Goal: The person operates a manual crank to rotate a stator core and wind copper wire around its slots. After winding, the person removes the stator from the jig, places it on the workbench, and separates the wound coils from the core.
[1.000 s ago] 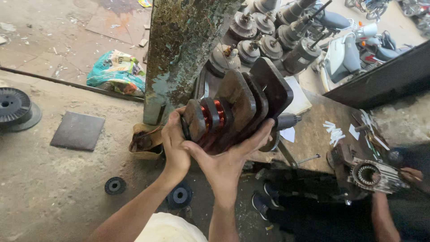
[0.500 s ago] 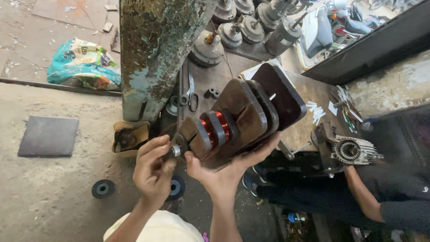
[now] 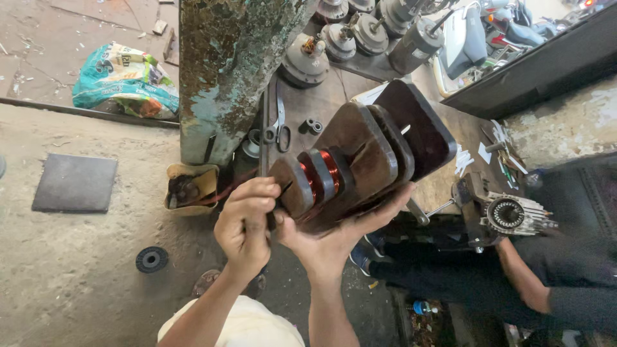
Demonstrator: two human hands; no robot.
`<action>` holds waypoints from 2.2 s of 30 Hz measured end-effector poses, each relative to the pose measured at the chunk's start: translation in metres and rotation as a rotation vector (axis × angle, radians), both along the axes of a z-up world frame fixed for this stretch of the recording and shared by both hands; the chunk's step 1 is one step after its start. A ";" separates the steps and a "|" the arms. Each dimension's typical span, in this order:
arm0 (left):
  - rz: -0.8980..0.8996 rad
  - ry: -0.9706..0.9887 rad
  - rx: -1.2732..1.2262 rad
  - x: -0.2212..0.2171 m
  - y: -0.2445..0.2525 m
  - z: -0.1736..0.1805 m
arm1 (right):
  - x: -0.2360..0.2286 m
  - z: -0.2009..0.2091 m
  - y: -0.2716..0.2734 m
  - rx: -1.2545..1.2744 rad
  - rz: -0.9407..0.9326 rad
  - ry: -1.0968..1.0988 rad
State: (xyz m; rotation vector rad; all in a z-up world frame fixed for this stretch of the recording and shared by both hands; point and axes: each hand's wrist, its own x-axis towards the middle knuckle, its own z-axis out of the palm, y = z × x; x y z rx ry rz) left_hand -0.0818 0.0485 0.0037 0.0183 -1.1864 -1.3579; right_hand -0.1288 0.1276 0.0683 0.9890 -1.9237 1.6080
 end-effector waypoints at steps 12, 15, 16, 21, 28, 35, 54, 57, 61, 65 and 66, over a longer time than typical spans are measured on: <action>-0.291 0.230 0.243 -0.009 0.001 -0.013 | -0.031 0.067 0.058 0.998 0.100 1.450; -0.573 0.433 0.341 -0.007 -0.005 -0.010 | -0.031 0.076 0.053 1.281 0.134 1.437; -0.596 0.459 0.334 -0.007 -0.006 -0.010 | -0.029 0.081 0.052 1.336 0.155 1.417; -0.434 0.258 0.203 0.009 0.005 -0.016 | -0.006 0.100 0.048 1.527 0.012 1.596; 0.053 -0.188 -0.041 0.025 -0.016 -0.032 | 0.002 0.110 0.042 1.566 -0.035 1.671; 0.225 -0.229 -0.089 -0.001 -0.030 -0.008 | -0.001 0.111 0.041 1.575 0.024 1.702; 0.105 -0.168 -0.077 0.021 0.003 0.004 | -0.022 0.107 0.044 1.342 0.064 1.779; 0.402 -0.343 -0.219 0.029 -0.004 0.013 | -0.021 0.108 0.044 1.329 0.050 1.789; 0.508 -0.496 -0.167 0.037 -0.015 0.020 | -0.019 0.110 0.043 1.316 0.023 1.805; 0.446 -0.500 0.043 0.054 -0.024 -0.008 | -0.020 0.113 0.043 1.305 0.024 1.809; 0.447 -0.469 0.030 0.058 -0.022 -0.022 | -0.020 0.114 0.044 1.307 0.036 1.803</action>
